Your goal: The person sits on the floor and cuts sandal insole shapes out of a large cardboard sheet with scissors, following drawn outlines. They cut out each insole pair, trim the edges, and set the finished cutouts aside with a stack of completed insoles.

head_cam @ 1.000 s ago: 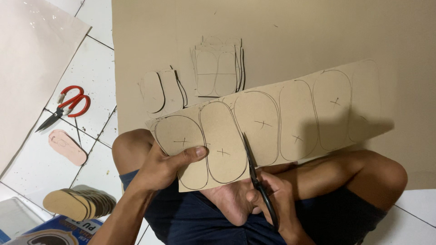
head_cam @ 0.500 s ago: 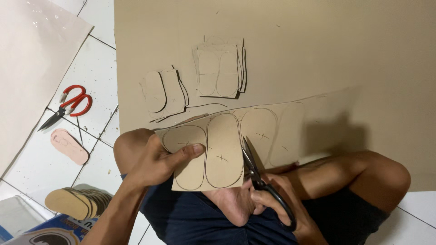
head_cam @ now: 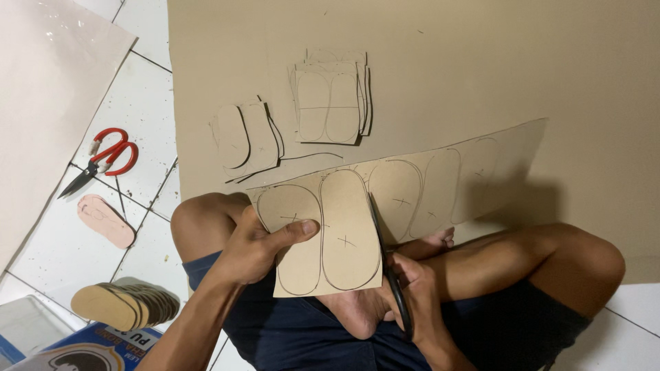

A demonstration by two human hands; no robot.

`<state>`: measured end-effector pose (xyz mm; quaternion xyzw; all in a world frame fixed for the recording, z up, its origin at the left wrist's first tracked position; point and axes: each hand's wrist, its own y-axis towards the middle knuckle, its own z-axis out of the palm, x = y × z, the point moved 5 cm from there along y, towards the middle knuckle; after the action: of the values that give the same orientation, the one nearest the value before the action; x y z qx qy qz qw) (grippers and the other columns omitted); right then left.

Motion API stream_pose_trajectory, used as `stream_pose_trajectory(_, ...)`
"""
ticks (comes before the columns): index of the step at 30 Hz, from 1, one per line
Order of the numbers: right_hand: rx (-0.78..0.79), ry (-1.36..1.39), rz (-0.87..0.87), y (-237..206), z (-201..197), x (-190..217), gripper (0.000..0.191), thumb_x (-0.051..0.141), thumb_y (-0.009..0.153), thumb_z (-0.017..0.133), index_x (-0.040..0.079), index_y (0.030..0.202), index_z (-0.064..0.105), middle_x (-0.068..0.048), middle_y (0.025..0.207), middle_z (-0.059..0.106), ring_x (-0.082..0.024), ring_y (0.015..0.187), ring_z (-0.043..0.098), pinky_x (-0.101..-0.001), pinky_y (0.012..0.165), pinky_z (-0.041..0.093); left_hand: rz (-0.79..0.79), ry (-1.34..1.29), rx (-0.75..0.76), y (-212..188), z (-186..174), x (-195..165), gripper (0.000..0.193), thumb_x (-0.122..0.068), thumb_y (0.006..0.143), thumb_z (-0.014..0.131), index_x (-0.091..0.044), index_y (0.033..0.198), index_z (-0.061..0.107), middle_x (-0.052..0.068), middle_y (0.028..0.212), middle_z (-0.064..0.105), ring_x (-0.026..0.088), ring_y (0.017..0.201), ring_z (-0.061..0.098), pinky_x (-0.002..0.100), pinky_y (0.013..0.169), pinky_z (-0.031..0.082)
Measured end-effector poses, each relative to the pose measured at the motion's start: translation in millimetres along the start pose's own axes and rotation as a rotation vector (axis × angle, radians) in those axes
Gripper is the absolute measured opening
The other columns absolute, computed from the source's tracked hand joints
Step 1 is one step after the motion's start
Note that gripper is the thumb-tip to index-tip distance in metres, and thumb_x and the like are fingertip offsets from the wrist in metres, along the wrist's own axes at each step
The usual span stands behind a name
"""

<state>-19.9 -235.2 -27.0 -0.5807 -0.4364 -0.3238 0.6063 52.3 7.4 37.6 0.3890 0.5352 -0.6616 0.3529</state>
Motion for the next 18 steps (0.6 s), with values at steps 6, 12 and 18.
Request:
stream_pose_trajectory(6, -0.046, 0.054, 0.160, -6.6, -1.5, -15.6, 0.015, 0.014, 0.086, 0.073, 0.000, 0.086, 0.073, 0.003, 0.059, 0.057, -0.005, 0.050, 0.046, -0.0249, 0.042, 0.035, -0.017, -0.089, 0.003, 2.1, 3.7, 6.7, 0.040, -0.007, 0.085, 0.075, 0.005, 0.122, 0.067, 0.014, 0.111, 0.075, 0.022, 0.103, 0.070, 0.036, 0.089, 0.058)
stream_pose_trajectory(12, -0.050, 0.176, 0.070, -5.9, 2.8, -24.6, 0.013, 0.012, 0.088, 0.075, 0.000, 0.084, 0.072, 0.006, 0.060, 0.054, -0.002, 0.051, 0.042, -0.0223, 0.043, 0.031, -0.039, -0.223, 0.024, 4.3, 5.0, 18.0, 0.042, -0.004, 0.086, 0.075, 0.007, 0.125, 0.065, 0.017, 0.117, 0.072, 0.025, 0.109, 0.069, 0.039, 0.092, 0.058)
stream_pose_trajectory(18, -0.026, 0.060, 0.103, -5.8, 3.5, -34.8, 0.017, 0.010, 0.084, 0.077, 0.000, 0.075, 0.067, 0.004, 0.051, 0.051, -0.004, 0.044, 0.044, -0.0243, 0.038, 0.033, -0.068, -0.259, 0.024, 6.2, 5.9, 25.4, 0.044, -0.004, 0.086, 0.073, 0.007, 0.127, 0.062, 0.018, 0.117, 0.072, 0.026, 0.110, 0.070, 0.040, 0.091, 0.060)
